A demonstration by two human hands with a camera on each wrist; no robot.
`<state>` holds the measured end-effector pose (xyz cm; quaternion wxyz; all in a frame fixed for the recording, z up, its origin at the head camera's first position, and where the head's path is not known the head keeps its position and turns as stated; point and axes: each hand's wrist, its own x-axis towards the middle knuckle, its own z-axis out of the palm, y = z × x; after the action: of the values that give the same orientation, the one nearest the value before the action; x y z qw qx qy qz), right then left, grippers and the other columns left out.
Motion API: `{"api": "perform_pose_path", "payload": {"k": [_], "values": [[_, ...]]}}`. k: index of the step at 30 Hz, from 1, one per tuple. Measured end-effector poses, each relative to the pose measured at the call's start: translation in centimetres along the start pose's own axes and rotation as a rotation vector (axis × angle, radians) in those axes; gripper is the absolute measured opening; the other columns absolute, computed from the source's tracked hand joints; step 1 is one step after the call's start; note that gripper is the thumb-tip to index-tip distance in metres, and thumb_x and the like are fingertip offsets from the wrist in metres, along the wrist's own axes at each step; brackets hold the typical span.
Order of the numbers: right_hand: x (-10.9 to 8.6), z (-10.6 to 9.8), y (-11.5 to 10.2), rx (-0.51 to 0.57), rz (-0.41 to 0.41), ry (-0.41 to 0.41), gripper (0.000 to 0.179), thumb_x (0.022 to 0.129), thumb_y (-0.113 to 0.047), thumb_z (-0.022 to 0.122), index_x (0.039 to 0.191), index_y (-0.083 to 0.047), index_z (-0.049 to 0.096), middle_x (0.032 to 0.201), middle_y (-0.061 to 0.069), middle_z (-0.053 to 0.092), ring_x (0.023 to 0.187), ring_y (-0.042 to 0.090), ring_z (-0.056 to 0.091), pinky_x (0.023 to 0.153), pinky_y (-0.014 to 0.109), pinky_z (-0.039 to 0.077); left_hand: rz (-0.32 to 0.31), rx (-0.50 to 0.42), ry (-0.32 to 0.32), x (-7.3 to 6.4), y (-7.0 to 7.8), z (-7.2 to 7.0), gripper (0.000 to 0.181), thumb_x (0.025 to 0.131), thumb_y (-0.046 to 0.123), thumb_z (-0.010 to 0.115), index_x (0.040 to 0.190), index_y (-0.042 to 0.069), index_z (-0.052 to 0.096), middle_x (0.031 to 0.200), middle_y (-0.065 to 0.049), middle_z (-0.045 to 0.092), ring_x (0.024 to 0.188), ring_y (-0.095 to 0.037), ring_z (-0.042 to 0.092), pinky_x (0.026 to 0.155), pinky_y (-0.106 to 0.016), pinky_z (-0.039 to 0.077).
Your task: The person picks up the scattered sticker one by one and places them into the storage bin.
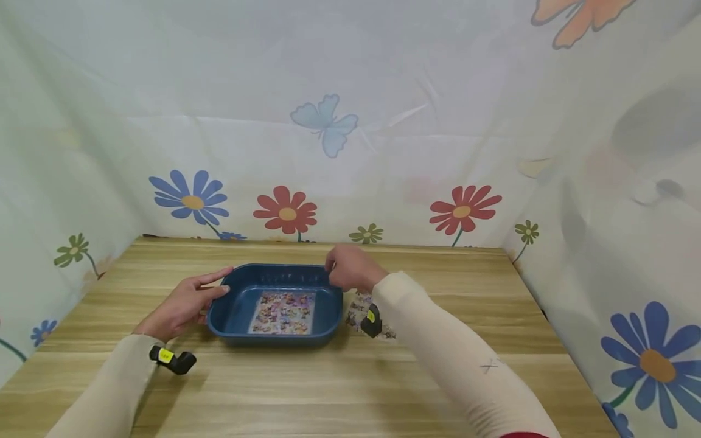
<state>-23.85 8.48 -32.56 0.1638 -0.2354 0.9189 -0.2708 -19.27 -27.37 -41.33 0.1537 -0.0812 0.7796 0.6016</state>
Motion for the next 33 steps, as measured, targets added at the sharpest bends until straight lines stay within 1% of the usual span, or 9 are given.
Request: {"api": "perform_pose_path", "payload": {"k": [3, 7, 11, 14, 17, 20, 25, 30, 33], "values": [[-0.4, -0.6, 0.5, -0.012, -0.007, -0.006, 0.036, 0.088, 0.000, 0.066, 0.124, 0.003, 0.072, 0.120, 0.020, 0.075, 0.077, 0.020, 0.074, 0.063, 0.028, 0.058, -0.009, 0.000, 0.002, -0.1, 0.2, 0.1, 0.059, 0.107, 0.028, 0.060, 0.162, 0.030, 0.038, 0.117, -0.013, 0.062, 0.073, -0.017, 0.057, 0.065, -0.034, 0.061], [-0.7, -0.9, 1.2, -0.032, -0.016, 0.003, 0.035, 0.089, -0.002, 0.067, 0.124, 0.003, 0.072, 0.119, 0.020, 0.075, 0.073, 0.021, 0.075, 0.068, 0.029, 0.059, -0.016, 0.011, 0.007, -0.1, 0.1, 0.0, 0.059, 0.107, 0.030, 0.061, 0.162, 0.030, 0.039, 0.119, -0.014, 0.060, 0.074, -0.017, 0.054, 0.066, -0.033, 0.060], [-1.1, -1.4, 1.7, -0.087, -0.034, 0.030, 0.034, 0.088, -0.004, 0.068, 0.121, 0.002, 0.074, 0.116, 0.020, 0.076, 0.085, 0.022, 0.076, 0.081, 0.036, 0.062, -0.020, 0.016, 0.007, 0.0, 0.1, 0.1, 0.059, 0.107, 0.030, 0.060, 0.161, 0.031, 0.039, 0.132, -0.018, 0.058, 0.076, -0.017, 0.053, 0.066, -0.033, 0.060], [-1.5, -1.9, 2.2, -0.137, -0.048, 0.050, 0.033, 0.086, -0.004, 0.068, 0.118, 0.001, 0.075, 0.112, 0.019, 0.077, 0.089, 0.020, 0.074, 0.085, 0.039, 0.061, -0.021, 0.018, 0.008, 0.0, 0.0, 0.1, 0.058, 0.107, 0.030, 0.060, 0.162, 0.031, 0.039, 0.129, -0.017, 0.058, 0.075, -0.017, 0.053, 0.064, -0.032, 0.059], [-1.8, -2.2, 2.8, -0.139, -0.047, 0.048, 0.033, 0.086, -0.003, 0.068, 0.117, 0.003, 0.075, 0.110, 0.020, 0.077, 0.080, 0.019, 0.074, 0.083, 0.039, 0.061, -0.020, 0.017, 0.010, 0.0, 0.0, 0.0, 0.058, 0.107, 0.029, 0.060, 0.162, 0.031, 0.039, 0.107, -0.009, 0.059, 0.072, -0.016, 0.051, 0.062, -0.031, 0.057], [-2.0, -2.4, 3.7, -0.128, -0.024, 0.029, 0.034, 0.086, -0.002, 0.068, 0.119, 0.004, 0.074, 0.114, 0.023, 0.076, 0.072, 0.018, 0.073, 0.079, 0.039, 0.062, -0.020, 0.009, 0.003, 0.0, 0.0, -0.1, 0.059, 0.107, 0.028, 0.059, 0.162, 0.031, 0.038, 0.091, -0.004, 0.051, 0.070, -0.015, 0.051, 0.062, -0.031, 0.057], [-2.1, -2.5, 5.3, -0.158, 0.038, 0.013, 0.035, 0.088, -0.003, 0.068, 0.123, 0.005, 0.073, 0.123, 0.025, 0.072, 0.065, 0.013, 0.065, 0.071, 0.034, 0.058, -0.010, -0.005, 0.002, -0.1, 0.0, -0.1, 0.059, 0.108, 0.027, 0.059, 0.162, 0.029, 0.038, 0.109, -0.009, 0.061, 0.075, -0.017, 0.058, 0.066, -0.035, 0.062], [-2.1, -2.4, 6.5, -0.148, 0.140, -0.021, 0.036, 0.089, -0.004, 0.070, 0.124, 0.004, 0.072, 0.129, 0.025, 0.070, 0.061, 0.014, 0.058, 0.059, 0.029, 0.052, -0.004, -0.004, -0.002, -0.2, 0.0, 0.0, 0.059, 0.108, 0.028, 0.059, 0.162, 0.029, 0.038, 0.127, -0.019, 0.061, 0.077, -0.018, 0.060, 0.069, -0.037, 0.063], [-2.2, -2.2, 7.1, -0.148, 0.185, -0.031, 0.038, 0.089, -0.004, 0.070, 0.126, 0.003, 0.071, 0.131, 0.023, 0.068, 0.063, 0.015, 0.057, 0.057, 0.029, 0.049, -0.002, -0.005, -0.002, -0.2, 0.1, 0.0, 0.059, 0.107, 0.028, 0.059, 0.162, 0.029, 0.038, 0.128, -0.019, 0.061, 0.078, -0.019, 0.059, 0.070, -0.038, 0.063]]}}
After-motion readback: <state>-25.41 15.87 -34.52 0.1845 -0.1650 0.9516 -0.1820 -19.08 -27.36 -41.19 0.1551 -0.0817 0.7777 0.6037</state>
